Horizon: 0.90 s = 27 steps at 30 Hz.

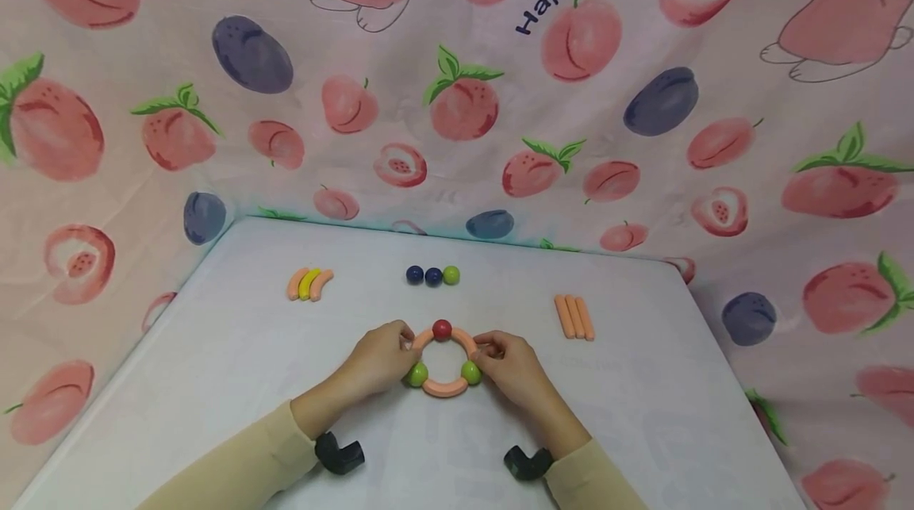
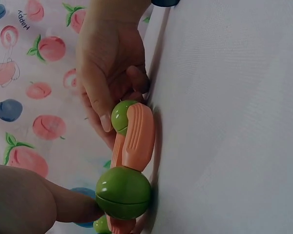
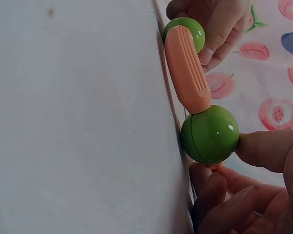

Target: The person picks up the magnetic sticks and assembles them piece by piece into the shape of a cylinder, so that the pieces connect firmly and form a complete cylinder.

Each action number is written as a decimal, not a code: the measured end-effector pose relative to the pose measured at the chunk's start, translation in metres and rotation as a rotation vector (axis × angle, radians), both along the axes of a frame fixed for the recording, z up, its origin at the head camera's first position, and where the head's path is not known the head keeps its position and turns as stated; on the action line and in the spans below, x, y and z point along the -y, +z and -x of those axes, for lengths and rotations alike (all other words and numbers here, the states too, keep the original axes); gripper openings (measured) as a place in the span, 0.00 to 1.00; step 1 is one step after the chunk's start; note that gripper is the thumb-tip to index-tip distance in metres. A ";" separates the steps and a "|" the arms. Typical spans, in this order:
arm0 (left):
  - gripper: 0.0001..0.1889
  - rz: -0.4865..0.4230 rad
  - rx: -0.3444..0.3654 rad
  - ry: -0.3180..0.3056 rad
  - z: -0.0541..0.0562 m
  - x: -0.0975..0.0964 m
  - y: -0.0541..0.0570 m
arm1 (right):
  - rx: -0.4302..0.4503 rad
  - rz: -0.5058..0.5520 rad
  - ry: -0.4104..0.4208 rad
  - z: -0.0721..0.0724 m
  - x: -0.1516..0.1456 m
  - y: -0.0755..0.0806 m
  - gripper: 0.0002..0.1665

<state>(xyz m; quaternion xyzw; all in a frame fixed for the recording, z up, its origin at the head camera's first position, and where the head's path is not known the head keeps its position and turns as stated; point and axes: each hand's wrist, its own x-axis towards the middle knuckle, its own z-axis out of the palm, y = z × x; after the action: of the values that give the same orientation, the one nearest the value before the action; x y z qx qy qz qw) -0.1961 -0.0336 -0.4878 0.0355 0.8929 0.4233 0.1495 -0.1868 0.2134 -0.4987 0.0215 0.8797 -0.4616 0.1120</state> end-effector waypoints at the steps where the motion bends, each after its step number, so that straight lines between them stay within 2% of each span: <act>1: 0.18 0.002 0.000 0.006 0.000 -0.001 0.001 | -0.001 0.001 0.000 0.000 0.000 0.000 0.18; 5: 0.20 0.002 0.005 0.025 -0.001 -0.004 0.002 | -0.004 0.010 0.005 0.000 -0.001 -0.001 0.18; 12: 0.14 -0.003 0.018 0.032 -0.001 -0.006 0.001 | -0.001 0.001 0.000 0.000 -0.001 -0.001 0.18; 17: 0.11 -0.012 0.013 0.011 -0.002 -0.005 0.000 | 0.000 -0.006 -0.007 0.001 0.000 -0.002 0.18; 22: 0.12 -0.015 -0.027 -0.019 -0.004 -0.004 0.000 | -0.011 -0.011 -0.009 0.001 0.000 -0.003 0.17; 27: 0.12 -0.022 -0.043 -0.025 -0.004 -0.003 -0.001 | -0.019 -0.004 -0.004 0.001 -0.001 -0.003 0.17</act>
<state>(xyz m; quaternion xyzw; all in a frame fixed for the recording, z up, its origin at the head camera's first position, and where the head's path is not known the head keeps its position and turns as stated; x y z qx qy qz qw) -0.1926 -0.0307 -0.4888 0.0574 0.8907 0.4302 0.1352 -0.1875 0.2143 -0.5012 0.0190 0.8817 -0.4601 0.1028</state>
